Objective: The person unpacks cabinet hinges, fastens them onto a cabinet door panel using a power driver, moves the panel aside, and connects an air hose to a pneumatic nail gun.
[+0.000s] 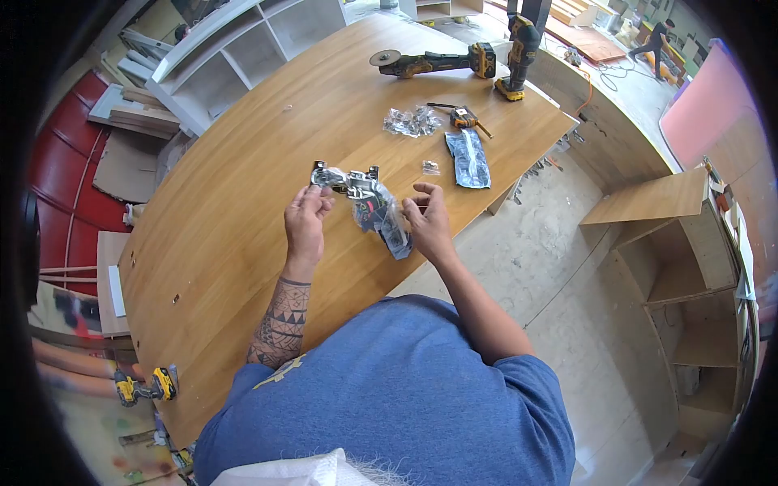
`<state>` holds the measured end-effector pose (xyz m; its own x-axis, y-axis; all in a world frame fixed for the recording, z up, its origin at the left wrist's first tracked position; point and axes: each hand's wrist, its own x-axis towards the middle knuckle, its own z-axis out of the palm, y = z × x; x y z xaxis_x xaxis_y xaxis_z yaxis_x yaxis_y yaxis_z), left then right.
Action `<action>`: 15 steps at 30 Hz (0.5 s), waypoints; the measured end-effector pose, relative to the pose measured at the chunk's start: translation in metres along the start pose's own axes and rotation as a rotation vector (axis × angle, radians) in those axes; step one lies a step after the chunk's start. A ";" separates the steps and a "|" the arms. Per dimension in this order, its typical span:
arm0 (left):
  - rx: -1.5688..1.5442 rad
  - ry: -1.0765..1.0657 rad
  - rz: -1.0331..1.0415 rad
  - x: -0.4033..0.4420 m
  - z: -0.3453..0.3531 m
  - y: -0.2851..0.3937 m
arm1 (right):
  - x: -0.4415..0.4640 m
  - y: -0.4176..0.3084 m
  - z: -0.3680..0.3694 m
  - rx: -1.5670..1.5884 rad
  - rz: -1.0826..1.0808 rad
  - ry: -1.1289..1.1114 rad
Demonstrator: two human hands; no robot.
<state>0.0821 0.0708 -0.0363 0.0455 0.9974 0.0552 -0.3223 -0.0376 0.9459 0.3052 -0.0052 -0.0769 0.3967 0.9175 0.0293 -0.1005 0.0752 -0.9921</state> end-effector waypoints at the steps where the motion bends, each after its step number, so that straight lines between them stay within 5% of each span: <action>1: 0.000 -0.002 0.000 0.001 0.000 0.001 | -0.001 0.002 0.000 -0.085 -0.037 -0.033; 7: -0.109 0.083 -0.094 0.000 -0.007 -0.002 | -0.015 -0.018 0.012 -0.448 -0.292 -0.088; 10: 0.108 -0.019 -0.063 -0.015 0.009 -0.002 | -0.008 -0.048 0.020 -0.672 -0.747 0.021; 15: 0.380 -0.202 0.074 -0.036 0.032 0.006 | 0.004 -0.066 0.033 -0.691 -0.807 -0.098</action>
<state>0.1085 0.0329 -0.0220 0.2317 0.9608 0.1526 0.0375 -0.1656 0.9855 0.2830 0.0063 -0.0077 0.0367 0.7246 0.6882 0.7110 0.4650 -0.5275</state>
